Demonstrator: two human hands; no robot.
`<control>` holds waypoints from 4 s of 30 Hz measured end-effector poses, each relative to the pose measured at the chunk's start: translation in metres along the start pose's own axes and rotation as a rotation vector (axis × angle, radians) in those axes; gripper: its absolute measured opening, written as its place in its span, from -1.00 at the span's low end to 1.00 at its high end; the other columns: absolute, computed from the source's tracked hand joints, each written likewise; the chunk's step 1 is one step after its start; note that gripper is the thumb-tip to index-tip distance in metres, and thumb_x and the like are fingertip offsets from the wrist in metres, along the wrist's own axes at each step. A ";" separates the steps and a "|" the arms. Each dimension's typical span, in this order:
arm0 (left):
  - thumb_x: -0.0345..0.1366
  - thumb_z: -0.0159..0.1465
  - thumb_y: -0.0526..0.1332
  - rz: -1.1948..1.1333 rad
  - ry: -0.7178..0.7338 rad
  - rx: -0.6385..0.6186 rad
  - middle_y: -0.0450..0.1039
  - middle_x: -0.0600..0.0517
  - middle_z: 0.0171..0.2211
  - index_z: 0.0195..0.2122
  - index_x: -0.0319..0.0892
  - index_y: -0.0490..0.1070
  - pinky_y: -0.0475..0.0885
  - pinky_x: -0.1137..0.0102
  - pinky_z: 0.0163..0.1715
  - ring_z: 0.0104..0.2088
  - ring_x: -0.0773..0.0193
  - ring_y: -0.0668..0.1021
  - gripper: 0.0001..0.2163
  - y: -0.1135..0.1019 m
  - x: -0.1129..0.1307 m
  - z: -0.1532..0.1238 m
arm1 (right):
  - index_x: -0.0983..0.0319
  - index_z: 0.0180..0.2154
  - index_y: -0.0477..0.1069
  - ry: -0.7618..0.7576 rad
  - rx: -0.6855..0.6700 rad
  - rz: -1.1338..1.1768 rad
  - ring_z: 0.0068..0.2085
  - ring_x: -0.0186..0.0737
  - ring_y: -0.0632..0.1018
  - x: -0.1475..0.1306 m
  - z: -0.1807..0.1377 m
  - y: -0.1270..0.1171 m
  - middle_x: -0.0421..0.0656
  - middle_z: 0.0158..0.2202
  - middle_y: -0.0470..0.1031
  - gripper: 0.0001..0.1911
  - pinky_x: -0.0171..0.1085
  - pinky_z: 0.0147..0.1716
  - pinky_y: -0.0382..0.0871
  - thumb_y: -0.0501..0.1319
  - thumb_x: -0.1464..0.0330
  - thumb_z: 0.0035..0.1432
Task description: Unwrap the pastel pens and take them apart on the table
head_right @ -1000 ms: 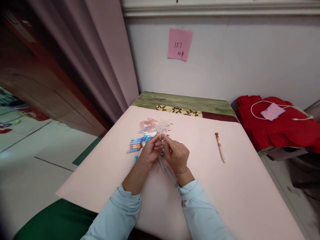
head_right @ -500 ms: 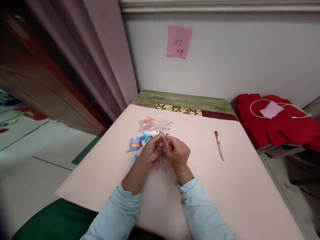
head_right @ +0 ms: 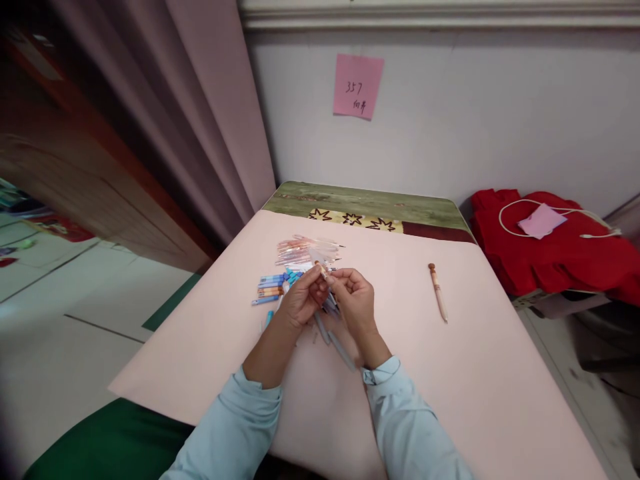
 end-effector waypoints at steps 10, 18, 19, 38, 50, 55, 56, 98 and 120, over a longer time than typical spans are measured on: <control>-0.38 0.05 0.43 0.013 0.007 -0.055 0.48 0.08 -0.43 -0.36 -0.26 0.42 0.34 0.61 -0.53 -0.49 0.48 0.49 -0.79 0.005 0.001 -0.005 | 0.23 -0.17 0.45 -0.145 0.039 -0.111 -0.47 -0.34 0.48 0.003 -0.003 -0.001 -0.20 -0.39 0.53 -0.68 -0.32 -0.45 0.42 0.33 0.20 0.07; -0.40 0.06 0.42 0.107 -0.019 -0.160 0.45 0.08 -0.47 -0.33 -0.28 0.45 0.37 0.59 -0.46 -0.50 0.48 0.48 -0.81 0.005 -0.002 -0.005 | 0.25 -0.24 0.46 -0.221 0.179 -0.224 -0.51 -0.36 0.43 -0.002 -0.003 -0.005 -0.20 -0.43 0.49 -0.75 -0.34 -0.49 0.39 0.29 0.20 0.13; -0.40 0.06 0.42 0.110 -0.020 -0.151 0.47 0.06 -0.44 -0.30 -0.27 0.47 0.39 0.58 -0.44 -0.48 0.46 0.50 -0.79 0.005 -0.002 -0.005 | 0.25 -0.24 0.46 -0.233 0.188 -0.237 -0.51 -0.37 0.42 -0.003 -0.004 -0.005 -0.20 -0.42 0.49 -0.75 -0.34 -0.50 0.38 0.29 0.20 0.13; -0.14 0.35 0.12 0.084 -0.115 -0.039 0.57 -0.13 -0.37 -0.24 -0.35 0.50 0.54 0.44 -0.38 -0.43 0.28 0.62 -0.67 0.005 0.002 -0.003 | 0.27 -0.34 0.42 -0.063 0.250 -0.138 -0.58 -0.40 0.36 -0.002 0.004 -0.013 -0.27 -0.56 0.39 -0.68 -0.39 -0.60 0.26 0.31 0.13 0.07; -0.15 0.34 0.14 0.111 -0.120 -0.034 0.58 -0.15 -0.37 -0.27 -0.35 0.51 0.54 0.44 -0.37 -0.44 0.28 0.62 -0.69 0.003 -0.001 -0.001 | 0.27 -0.37 0.44 -0.010 0.242 -0.112 -0.55 -0.36 0.43 -0.002 0.006 -0.017 -0.22 -0.53 0.48 -0.68 -0.36 -0.57 0.33 0.34 0.13 0.03; -0.19 0.31 0.18 0.134 -0.115 -0.042 0.58 -0.14 -0.38 -0.29 -0.35 0.50 0.53 0.45 -0.40 -0.46 0.29 0.61 -0.73 0.003 -0.002 -0.003 | 0.28 -0.37 0.44 -0.018 0.256 -0.112 -0.53 -0.36 0.43 -0.003 0.007 -0.018 -0.22 -0.52 0.48 -0.68 -0.37 -0.55 0.32 0.33 0.14 0.04; -0.23 0.28 0.22 0.153 -0.106 -0.047 0.58 -0.13 -0.38 -0.28 -0.35 0.50 0.53 0.46 -0.40 -0.46 0.30 0.61 -0.77 0.004 -0.002 -0.003 | 0.28 -0.37 0.44 -0.023 0.257 -0.113 -0.52 -0.35 0.44 -0.003 0.007 -0.018 -0.22 -0.52 0.48 -0.68 -0.36 -0.53 0.33 0.34 0.15 0.03; -0.12 0.20 0.31 0.204 -0.079 -0.052 0.54 -0.01 -0.47 -0.30 -0.29 0.45 0.40 0.59 -0.61 -0.59 0.42 0.52 -0.72 0.006 -0.002 -0.004 | 0.27 -0.28 0.51 0.013 0.169 -0.048 -0.49 -0.36 0.41 0.002 0.008 -0.017 -0.21 -0.46 0.49 -0.66 -0.35 -0.50 0.31 0.32 0.12 0.04; -0.31 -0.04 0.46 0.363 0.207 0.000 0.52 0.06 -0.43 -0.27 -0.23 0.44 0.45 0.51 -0.51 -0.53 0.40 0.53 -0.68 0.013 -0.005 -0.006 | 0.28 -0.34 0.46 0.079 0.248 0.060 -0.57 -0.44 0.30 0.009 0.015 -0.023 -0.24 -0.49 0.43 -0.65 -0.38 -0.56 0.21 0.33 0.11 0.00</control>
Point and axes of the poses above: each hand's wrist, its own z-axis towards the middle knuckle, its own y-axis out of the palm, x = y × z, the point moved 1 cm from there along z, towards the middle knuckle
